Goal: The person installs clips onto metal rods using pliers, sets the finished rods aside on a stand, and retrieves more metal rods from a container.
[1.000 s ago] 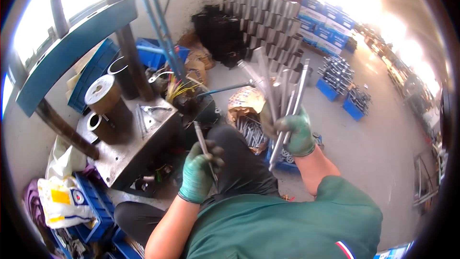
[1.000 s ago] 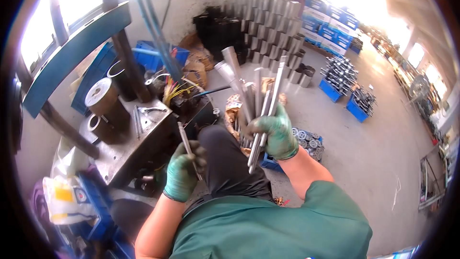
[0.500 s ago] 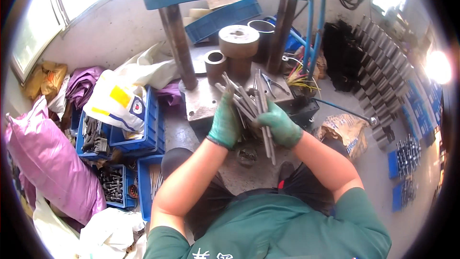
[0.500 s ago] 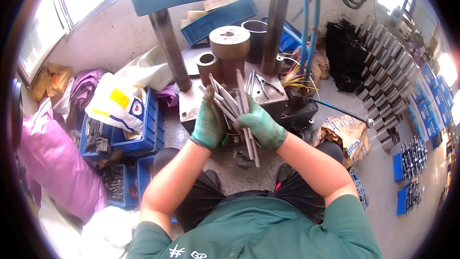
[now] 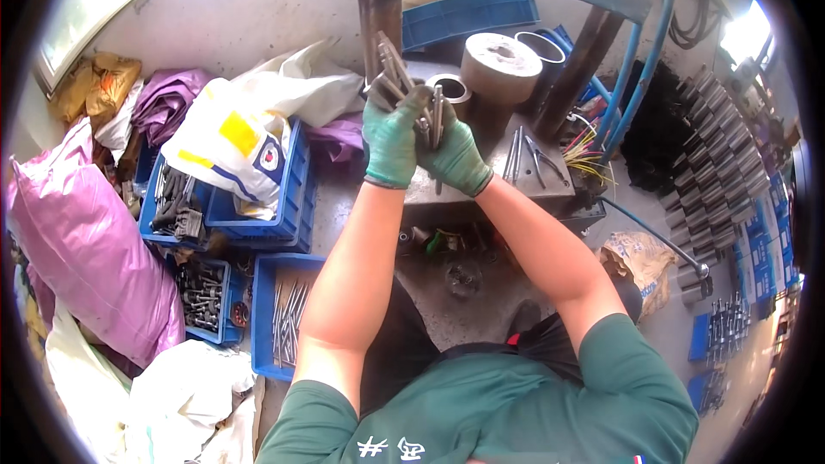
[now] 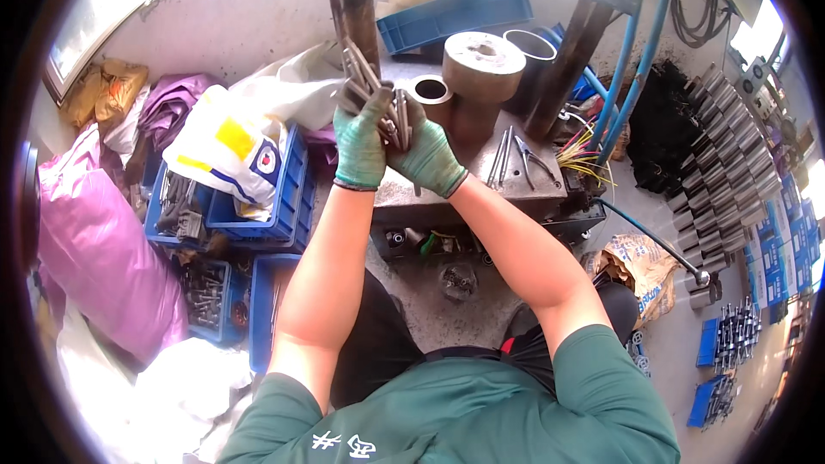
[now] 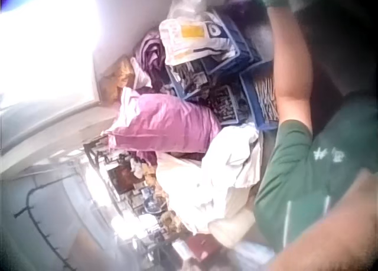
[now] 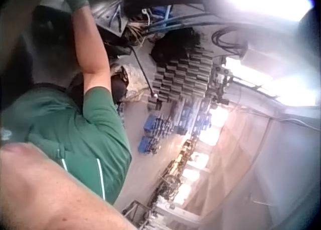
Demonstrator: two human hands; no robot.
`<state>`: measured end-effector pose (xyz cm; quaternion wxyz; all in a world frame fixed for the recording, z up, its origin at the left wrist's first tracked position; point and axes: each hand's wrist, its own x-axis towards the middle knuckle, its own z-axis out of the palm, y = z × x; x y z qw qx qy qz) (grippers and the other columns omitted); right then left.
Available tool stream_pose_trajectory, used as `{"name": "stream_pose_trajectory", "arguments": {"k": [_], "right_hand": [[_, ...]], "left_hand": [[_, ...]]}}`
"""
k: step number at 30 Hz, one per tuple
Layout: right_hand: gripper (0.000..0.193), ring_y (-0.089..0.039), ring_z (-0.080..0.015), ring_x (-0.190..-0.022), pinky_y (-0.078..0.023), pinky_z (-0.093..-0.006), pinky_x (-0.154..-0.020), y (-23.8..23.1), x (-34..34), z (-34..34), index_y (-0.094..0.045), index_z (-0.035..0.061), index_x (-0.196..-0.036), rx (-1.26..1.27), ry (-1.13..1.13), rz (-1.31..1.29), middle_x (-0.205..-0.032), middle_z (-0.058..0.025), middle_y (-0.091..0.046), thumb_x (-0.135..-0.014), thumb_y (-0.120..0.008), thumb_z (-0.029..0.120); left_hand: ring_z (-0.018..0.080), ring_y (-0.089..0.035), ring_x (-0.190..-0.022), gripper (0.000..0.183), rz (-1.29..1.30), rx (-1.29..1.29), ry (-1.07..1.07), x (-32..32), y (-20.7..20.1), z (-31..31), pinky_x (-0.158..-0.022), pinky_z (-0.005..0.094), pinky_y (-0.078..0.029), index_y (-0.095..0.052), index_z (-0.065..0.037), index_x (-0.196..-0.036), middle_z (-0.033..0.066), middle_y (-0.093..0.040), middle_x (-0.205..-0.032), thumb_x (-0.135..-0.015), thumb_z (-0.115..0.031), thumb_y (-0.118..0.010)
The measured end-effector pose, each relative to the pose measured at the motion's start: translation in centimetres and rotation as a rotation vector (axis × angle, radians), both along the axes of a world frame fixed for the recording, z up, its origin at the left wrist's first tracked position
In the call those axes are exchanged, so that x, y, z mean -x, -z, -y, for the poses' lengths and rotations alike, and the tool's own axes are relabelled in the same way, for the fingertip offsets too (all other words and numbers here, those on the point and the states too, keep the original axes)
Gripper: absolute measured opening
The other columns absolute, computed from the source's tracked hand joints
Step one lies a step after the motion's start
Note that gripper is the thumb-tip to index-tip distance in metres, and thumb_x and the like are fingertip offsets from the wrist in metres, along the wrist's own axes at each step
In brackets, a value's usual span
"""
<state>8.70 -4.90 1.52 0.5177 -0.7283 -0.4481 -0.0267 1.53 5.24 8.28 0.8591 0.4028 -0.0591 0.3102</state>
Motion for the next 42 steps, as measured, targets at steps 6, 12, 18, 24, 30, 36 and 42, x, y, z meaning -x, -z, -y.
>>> {"name": "stream_pose_trajectory", "arguments": {"k": [6,12,18,24,30,36,42], "right_hand": [[0.026,-0.065,-0.0199,-0.104,-0.053,-0.0302,-0.099,3.0,-1.4,-2.1,-0.062,0.0064,-0.126,-0.622,-0.248,-0.373,-0.108,-0.0069,-0.068,-0.105,-0.057,0.021],[0.030,-0.068,-0.0291,-0.084,-0.056,-0.0352,-0.079,2.5,0.1,-0.2,-0.066,0.0070,-0.115,-0.268,0.281,0.094,-0.096,-0.0100,-0.069,-0.091,-0.076,0.022],[0.030,-0.072,-0.0137,-0.090,-0.057,-0.0326,-0.079,3.0,1.0,0.6,-0.069,0.0033,-0.111,-0.346,0.162,-0.329,-0.101,-0.0068,-0.077,-0.089,-0.082,0.020],[0.044,-0.071,-0.0152,-0.103,-0.057,-0.0324,-0.091,3.0,0.1,1.3,-0.067,0.0054,-0.131,-0.163,0.099,-0.274,-0.117,-0.0076,-0.076,-0.090,-0.080,0.013],[0.043,-0.067,-0.0148,-0.115,-0.055,-0.0321,-0.098,2.7,-0.6,1.4,-0.064,0.0052,-0.131,-0.165,-0.045,-0.283,-0.126,-0.0072,-0.070,-0.091,-0.079,0.011],[0.033,-0.070,-0.0186,-0.103,-0.058,-0.0326,-0.088,3.2,-0.4,2.0,-0.066,0.0027,-0.123,-0.523,-0.045,-0.583,-0.117,-0.0082,-0.071,-0.092,-0.074,0.005],[0.023,-0.071,-0.0152,-0.090,-0.060,-0.0302,-0.081,3.0,1.1,3.1,-0.067,0.0016,-0.112,-0.702,0.253,-0.629,-0.100,-0.0052,-0.073,-0.091,-0.073,-0.002]], "left_hand": [[0.0122,-0.068,-0.075,0.034,0.094,-0.056,0.090,-0.9,0.3,0.8,-0.063,0.0255,-0.055,-0.064,0.001,-0.120,0.0078,-0.073,-0.096,-0.090,0.001,-0.078],[0.0149,-0.070,-0.090,0.045,-0.086,-0.252,0.009,-1.5,1.3,1.6,-0.080,0.0283,-0.060,-0.061,0.001,-0.131,0.0083,-0.074,-0.102,-0.090,0.000,-0.078],[0.0153,-0.068,-0.105,0.047,-0.048,-0.310,-0.073,-1.9,2.3,1.2,-0.095,0.0283,-0.055,-0.061,-0.001,-0.136,0.0096,-0.072,-0.112,-0.091,-0.001,-0.076],[0.0189,-0.069,-0.106,0.044,-0.060,-0.084,0.051,-1.6,1.8,1.2,-0.094,0.0300,-0.057,-0.059,-0.002,-0.137,0.0134,-0.071,-0.112,-0.094,0.003,-0.054],[0.0304,-0.071,-0.108,0.058,0.111,0.004,0.185,-2.9,3.4,0.3,-0.102,0.0410,-0.057,-0.055,0.004,-0.141,0.0212,-0.071,-0.118,-0.087,-0.014,-0.063],[0.0346,-0.066,-0.122,0.064,0.182,0.145,0.327,-2.0,2.5,1.9,-0.110,0.0470,-0.052,-0.049,0.002,-0.147,0.0247,-0.068,-0.126,-0.088,-0.020,-0.061],[0.0337,-0.069,-0.110,0.058,0.112,0.097,0.071,-1.8,2.3,-1.4,-0.100,0.0472,-0.058,-0.052,-0.001,-0.144,0.0227,-0.068,-0.123,-0.088,-0.011,-0.053]]}}
